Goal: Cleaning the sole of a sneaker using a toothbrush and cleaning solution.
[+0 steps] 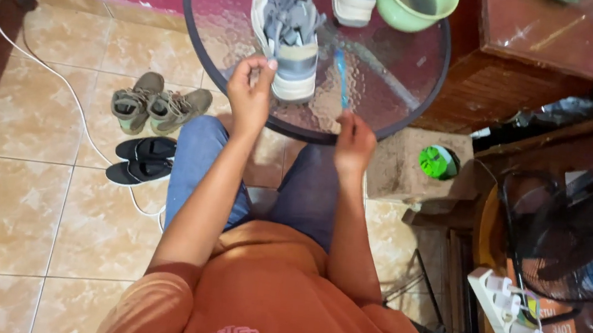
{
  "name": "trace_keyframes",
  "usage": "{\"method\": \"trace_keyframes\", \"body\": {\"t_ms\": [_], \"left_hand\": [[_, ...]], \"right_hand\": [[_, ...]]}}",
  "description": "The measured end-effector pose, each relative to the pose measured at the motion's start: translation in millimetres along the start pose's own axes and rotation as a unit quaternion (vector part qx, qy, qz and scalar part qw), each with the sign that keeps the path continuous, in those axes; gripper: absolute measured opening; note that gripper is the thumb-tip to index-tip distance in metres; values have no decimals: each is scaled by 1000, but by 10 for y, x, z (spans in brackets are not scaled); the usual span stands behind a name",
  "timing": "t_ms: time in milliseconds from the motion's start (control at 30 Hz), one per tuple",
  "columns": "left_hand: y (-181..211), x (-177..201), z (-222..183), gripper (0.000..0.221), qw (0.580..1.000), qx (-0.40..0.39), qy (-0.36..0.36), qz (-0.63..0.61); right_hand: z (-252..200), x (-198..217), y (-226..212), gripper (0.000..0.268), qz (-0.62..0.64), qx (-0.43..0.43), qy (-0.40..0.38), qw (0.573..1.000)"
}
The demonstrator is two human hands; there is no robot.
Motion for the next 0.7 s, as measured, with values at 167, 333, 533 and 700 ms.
{"method": "trace_keyframes", "body": {"t_ms": [167, 333, 533, 700], "left_hand": [[-97, -160, -27, 36, 983, 176, -50, -4], [209, -355, -151, 55, 942, 302, -142, -46], [49, -359, -250, 33, 940, 304, -114, -108], [84, -359, -243, 25, 962, 247, -115, -17]], "right_hand": [[-142, 161, -75, 20, 108, -80, -6, 991], [-153, 107, 126, 7, 203, -97, -55, 973], [161, 454, -490, 5, 111, -37, -116, 986], [601, 606, -1585, 10, -143, 167, -248, 943]]}}
Point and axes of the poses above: each hand's wrist, its own z-axis towards the middle knuckle, its own x-axis out of the back of the hand, y = z × x, the point moved 7 cm from there along z, towards the middle knuckle, and after that the axes turned 3 degrees about z, right-handed, at the moved point
